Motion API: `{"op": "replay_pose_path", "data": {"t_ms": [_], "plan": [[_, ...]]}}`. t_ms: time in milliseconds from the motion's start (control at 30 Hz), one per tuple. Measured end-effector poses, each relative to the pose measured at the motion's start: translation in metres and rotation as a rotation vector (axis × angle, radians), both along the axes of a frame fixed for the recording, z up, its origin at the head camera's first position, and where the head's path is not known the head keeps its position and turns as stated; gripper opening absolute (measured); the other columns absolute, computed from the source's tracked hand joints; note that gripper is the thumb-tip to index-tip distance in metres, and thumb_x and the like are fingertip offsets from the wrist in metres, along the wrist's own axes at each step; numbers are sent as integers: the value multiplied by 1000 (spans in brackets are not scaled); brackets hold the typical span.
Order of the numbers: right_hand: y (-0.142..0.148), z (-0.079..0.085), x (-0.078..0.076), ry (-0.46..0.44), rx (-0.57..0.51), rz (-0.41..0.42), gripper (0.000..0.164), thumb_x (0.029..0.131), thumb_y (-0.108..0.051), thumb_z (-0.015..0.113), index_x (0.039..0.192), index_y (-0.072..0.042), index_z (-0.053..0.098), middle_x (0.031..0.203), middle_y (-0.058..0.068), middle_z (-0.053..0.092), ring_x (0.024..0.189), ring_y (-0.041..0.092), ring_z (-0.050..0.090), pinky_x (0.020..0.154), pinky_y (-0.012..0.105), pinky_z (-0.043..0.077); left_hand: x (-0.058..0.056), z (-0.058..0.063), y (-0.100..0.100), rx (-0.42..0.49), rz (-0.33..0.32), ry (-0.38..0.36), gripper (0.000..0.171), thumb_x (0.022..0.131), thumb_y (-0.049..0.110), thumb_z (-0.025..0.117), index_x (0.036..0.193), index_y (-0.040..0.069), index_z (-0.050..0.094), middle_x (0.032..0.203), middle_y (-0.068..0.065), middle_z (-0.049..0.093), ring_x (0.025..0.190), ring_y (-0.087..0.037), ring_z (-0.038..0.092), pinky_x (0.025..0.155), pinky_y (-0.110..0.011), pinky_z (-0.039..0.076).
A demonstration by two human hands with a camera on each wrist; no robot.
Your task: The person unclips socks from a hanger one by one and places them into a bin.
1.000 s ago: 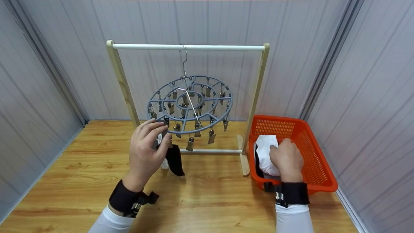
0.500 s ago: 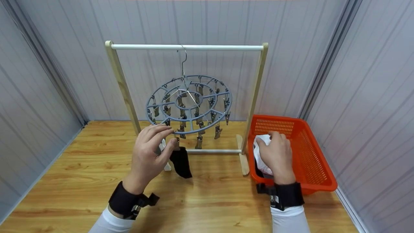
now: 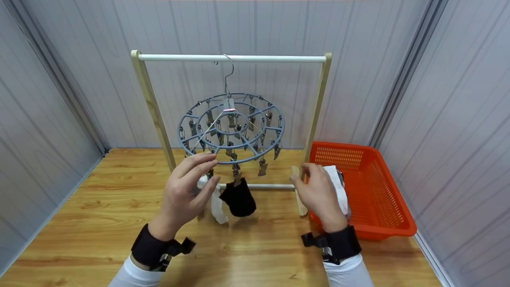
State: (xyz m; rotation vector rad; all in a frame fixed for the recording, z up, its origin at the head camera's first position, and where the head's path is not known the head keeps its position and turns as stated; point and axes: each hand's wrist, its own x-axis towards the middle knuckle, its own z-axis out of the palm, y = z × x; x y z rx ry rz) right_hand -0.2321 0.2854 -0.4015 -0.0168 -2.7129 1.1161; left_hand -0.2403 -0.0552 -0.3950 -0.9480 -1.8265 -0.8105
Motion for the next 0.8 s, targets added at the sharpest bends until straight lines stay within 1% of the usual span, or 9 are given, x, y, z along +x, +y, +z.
{"op": "replay_pose_path", "data": {"t_ms": [67, 167, 267, 367, 467, 567, 667, 800], "plan": [[-8, -2, -1, -9, -23, 46, 60, 110, -36, 72, 154, 2, 58, 146, 26, 63, 137, 43, 58, 111, 60, 49, -1, 1, -1, 6, 22, 12, 31, 104, 15, 79, 133, 4, 78, 137, -14, 74, 133, -31, 68, 118, -46, 51], [-19, -8, -2, -34, -59, 130, 65, 109, -39, 74, 156, 2, 56, 148, 25, 63, 136, 43, 60, 113, 59, 50, -2, 1, -2, 3, 60, 19, 30, 104, 16, 78, 132, 4, 79, 135, -12, 75, 131, -32, 68, 117, -48, 51], [-29, -18, -6, -56, -110, 214, 68, 107, -40, 77, 157, 1, 56, 151, 25, 63, 134, 43, 63, 112, 58, 53, -3, 1, -2, -10, 85, 20, 29, 104, 16, 78, 130, 4, 80, 134, -11, 76, 130, -31, 68, 117, -49, 51], [-38, -29, -11, -72, -156, 286, 70, 105, -39, 79, 159, -1, 55, 155, 24, 61, 139, 45, 61, 112, 58, 54, -2, 1, -2, -30, 97, 17, 29, 102, 14, 80, 129, 5, 80, 133, -10, 76, 131, -30, 67, 118, -49, 50], [-43, -42, -17, -70, -204, 352, 73, 105, -35, 80, 162, 0, 50, 160, 24, 58, 145, 47, 56, 119, 59, 49, -1, -1, -1, -43, 94, 16, 29, 100, 13, 82, 128, 5, 81, 133, -10, 76, 132, -30, 67, 118, -48, 50], [-48, -54, -22, -57, -279, 419, 75, 105, -28, 80, 163, 5, 45, 161, 28, 54, 150, 47, 52, 125, 61, 42, -1, -2, 1, -51, 80, 14, 28, 101, 13, 81, 128, 5, 81, 133, -10, 76, 133, -31, 67, 119, -47, 50], [-53, -63, -25, -52, -324, 443, 77, 105, -26, 80, 164, 7, 43, 162, 28, 54, 153, 44, 50, 128, 61, 38, -1, -2, 2, -55, 66, 8, 28, 102, 12, 80, 129, 5, 80, 134, -9, 76, 134, -31, 66, 120, -47, 49], [-58, -69, -26, -67, -351, 429, 79, 103, -28, 82, 165, 4, 44, 158, 25, 59, 150, 42, 54, 126, 57, 42, -1, -3, 2, -53, 56, -6, 28, 103, 13, 78, 130, 5, 80, 136, -8, 75, 135, -30, 66, 120, -46, 49]]}}
